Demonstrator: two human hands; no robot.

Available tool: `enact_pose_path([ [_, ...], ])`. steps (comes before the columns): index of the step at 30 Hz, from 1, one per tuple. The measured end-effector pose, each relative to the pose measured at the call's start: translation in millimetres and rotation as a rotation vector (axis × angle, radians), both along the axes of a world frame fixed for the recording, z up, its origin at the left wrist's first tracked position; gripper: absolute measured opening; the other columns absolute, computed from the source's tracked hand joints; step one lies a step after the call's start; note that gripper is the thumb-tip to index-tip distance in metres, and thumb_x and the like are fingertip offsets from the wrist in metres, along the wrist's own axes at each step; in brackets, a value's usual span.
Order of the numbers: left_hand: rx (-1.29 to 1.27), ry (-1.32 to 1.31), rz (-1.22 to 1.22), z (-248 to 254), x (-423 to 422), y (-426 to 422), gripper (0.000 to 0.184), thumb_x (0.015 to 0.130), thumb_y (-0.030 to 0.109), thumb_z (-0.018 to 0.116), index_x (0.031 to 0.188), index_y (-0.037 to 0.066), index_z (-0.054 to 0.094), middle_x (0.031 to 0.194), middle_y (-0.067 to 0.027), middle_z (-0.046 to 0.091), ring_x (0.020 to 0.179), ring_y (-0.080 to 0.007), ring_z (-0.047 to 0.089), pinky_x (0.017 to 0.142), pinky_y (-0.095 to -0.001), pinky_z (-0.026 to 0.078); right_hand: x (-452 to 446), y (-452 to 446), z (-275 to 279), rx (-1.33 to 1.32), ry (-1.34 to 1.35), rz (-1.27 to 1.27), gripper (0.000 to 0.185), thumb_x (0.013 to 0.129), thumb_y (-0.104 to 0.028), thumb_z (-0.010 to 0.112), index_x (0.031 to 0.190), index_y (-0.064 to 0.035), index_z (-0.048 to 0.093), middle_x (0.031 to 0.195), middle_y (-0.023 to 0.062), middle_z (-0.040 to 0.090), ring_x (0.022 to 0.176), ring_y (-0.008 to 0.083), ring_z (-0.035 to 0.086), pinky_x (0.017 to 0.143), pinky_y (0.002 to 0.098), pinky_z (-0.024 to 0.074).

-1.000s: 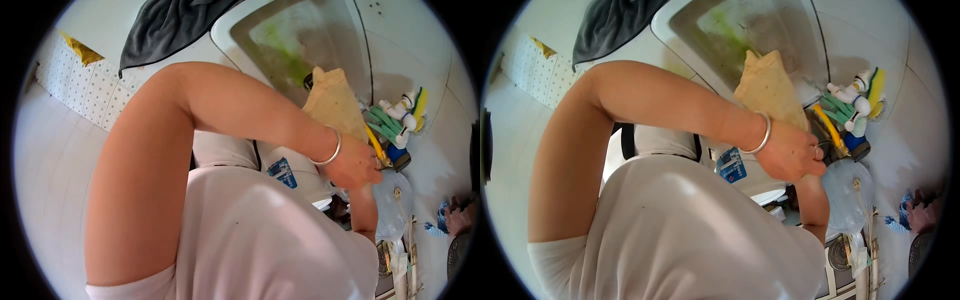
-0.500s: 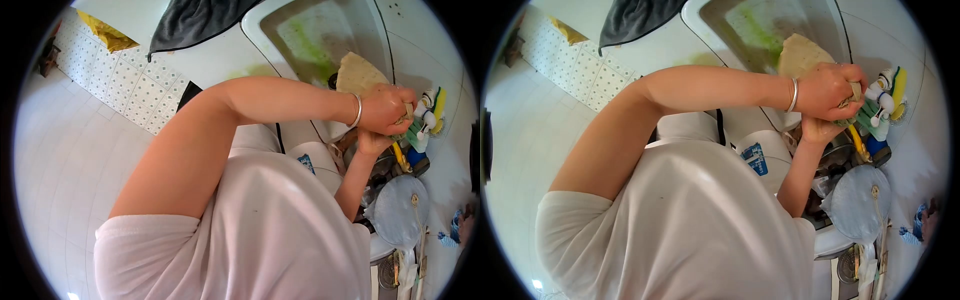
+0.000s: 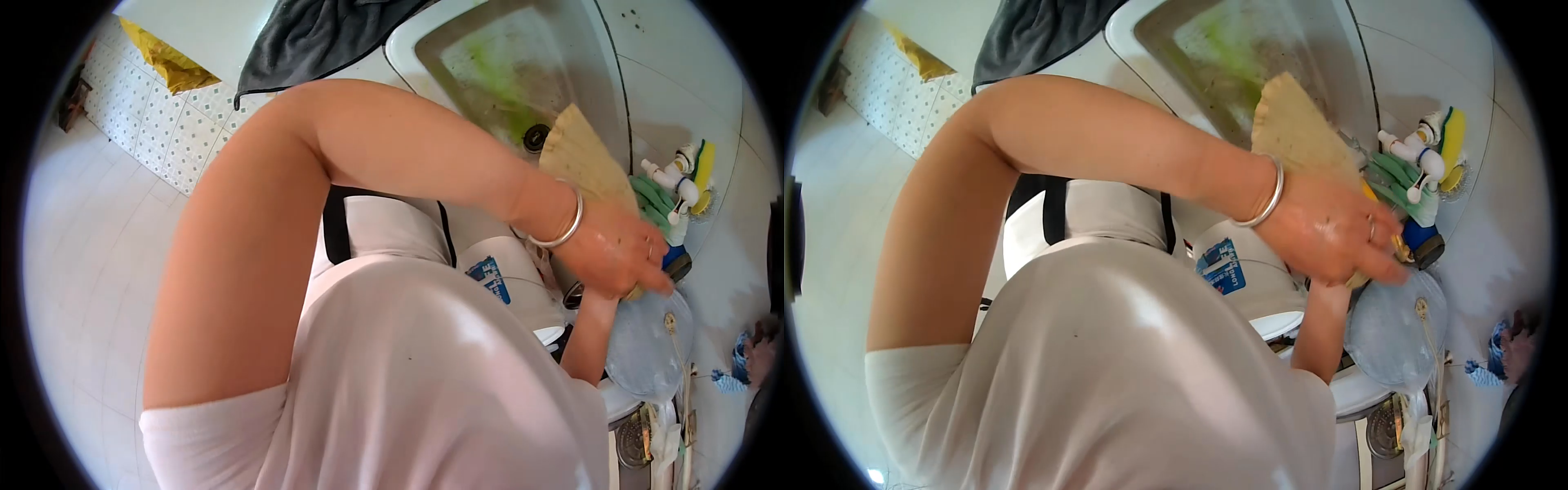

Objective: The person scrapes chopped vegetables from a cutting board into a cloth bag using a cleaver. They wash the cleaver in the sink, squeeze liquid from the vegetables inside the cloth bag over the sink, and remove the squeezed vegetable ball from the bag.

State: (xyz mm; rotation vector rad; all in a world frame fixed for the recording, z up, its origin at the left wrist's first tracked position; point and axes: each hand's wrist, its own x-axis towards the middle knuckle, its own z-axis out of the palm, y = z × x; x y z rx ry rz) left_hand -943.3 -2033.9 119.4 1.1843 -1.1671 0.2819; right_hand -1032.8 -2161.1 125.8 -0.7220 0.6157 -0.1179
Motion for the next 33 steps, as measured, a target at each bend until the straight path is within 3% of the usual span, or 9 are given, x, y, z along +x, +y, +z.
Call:
enact_pose_path([
  [2,0.027,-0.286,-0.089,5.8,-0.7,4.1,0.018,0.070,0.012,0.060,0.081,0.000,0.066,0.099,-0.0093,0.056,0.081,-0.0227,0.058,0.083,-0.0349,0.047,-1.4,-1.0,2.5,-0.001,0.031,0.010,0.045,0.090,-0.040,0.053,0.128,-0.0171,0.045,0.127,-0.0007,0.049,0.120,0.0163,0.045,0.102,0.0358,0.0374],
  [3,-0.120,-0.178,-0.104,6.2,-1.7,1.9,0.014,0.065,0.014,0.063,0.069,0.001,0.064,0.091,-0.0087,0.054,0.071,-0.0225,0.057,0.077,-0.0352,0.048,-2.2,-1.4,4.3,0.002,0.042,0.016,0.045,0.090,-0.040,0.053,0.128,-0.0170,0.045,0.127,-0.0006,0.049,0.120,0.0164,0.045,0.102,0.0359,0.0374],
  [4,-0.132,-0.186,-0.101,7.1,-3.6,2.3,0.014,0.065,0.014,0.063,0.069,0.001,0.064,0.091,-0.0087,0.054,0.071,-0.0225,0.057,0.077,-0.0352,0.048,-1.7,-1.2,5.0,0.003,0.055,0.023,0.045,0.090,-0.039,0.053,0.128,-0.0169,0.045,0.127,-0.0005,0.049,0.120,0.0164,0.045,0.102,0.0359,0.0374],
  [6,-0.008,-0.125,-0.148,11.0,-7.1,13.9,0.011,0.060,0.013,0.063,0.066,0.003,0.063,0.082,-0.0077,0.050,0.069,-0.0221,0.057,0.071,-0.0371,0.048,0.9,-1.9,5.6,0.012,0.078,0.030,0.045,0.090,-0.039,0.053,0.128,-0.0168,0.045,0.127,-0.0002,0.049,0.120,0.0165,0.045,0.102,0.0361,0.0373],
  [7,-0.029,-0.267,-0.076,11.4,-6.2,16.7,0.009,0.059,0.013,0.064,0.064,0.006,0.062,0.077,-0.0059,0.048,0.067,-0.0211,0.055,0.067,-0.0383,0.047,-0.6,-0.8,7.8,0.013,0.091,0.036,0.045,0.090,-0.039,0.053,0.128,-0.0167,0.045,0.127,-0.0001,0.049,0.120,0.0166,0.045,0.102,0.0361,0.0373],
  [12,-0.054,-0.376,-0.059,3.3,-14.4,15.7,0.009,0.059,0.015,0.064,0.062,0.007,0.061,0.077,-0.0037,0.049,0.065,-0.0202,0.052,0.066,-0.0377,0.046,-0.8,0.5,10.5,0.032,0.142,0.051,0.044,0.091,-0.038,0.052,0.128,-0.0163,0.045,0.128,0.0004,0.049,0.120,0.0168,0.045,0.102,0.0365,0.0373],
  [14,-0.048,-0.445,-0.119,-4.1,-15.4,16.1,0.009,0.063,0.015,0.063,0.059,0.007,0.063,0.080,-0.0060,0.053,0.072,-0.0210,0.056,0.066,-0.0339,0.046,0.4,0.9,10.1,0.039,0.156,0.059,0.044,0.091,-0.038,0.052,0.129,-0.0162,0.044,0.128,0.0007,0.049,0.120,0.0169,0.045,0.102,0.0367,0.0373],
  [17,0.101,-0.221,-0.194,-17.7,-23.6,8.8,0.008,0.059,0.014,0.062,0.060,0.006,0.058,0.075,-0.0054,0.046,0.065,-0.0213,0.050,0.065,-0.0328,0.046,0.0,1.1,9.6,0.046,0.182,0.064,0.044,0.091,-0.037,0.051,0.129,-0.0159,0.044,0.128,0.0010,0.048,0.120,0.0171,0.045,0.102,0.0369,0.0373],
  [33,0.045,-0.224,-0.184,-43.7,-22.1,-9.3,0.015,0.054,0.019,0.062,0.046,0.011,0.051,0.074,-0.0053,0.047,0.071,-0.0191,0.051,0.064,-0.0298,0.041,6.0,2.2,-1.9,0.071,0.226,0.094,0.042,0.093,-0.035,0.048,0.129,-0.0147,0.043,0.129,0.0028,0.048,0.121,0.0179,0.045,0.103,0.0380,0.0372],
])
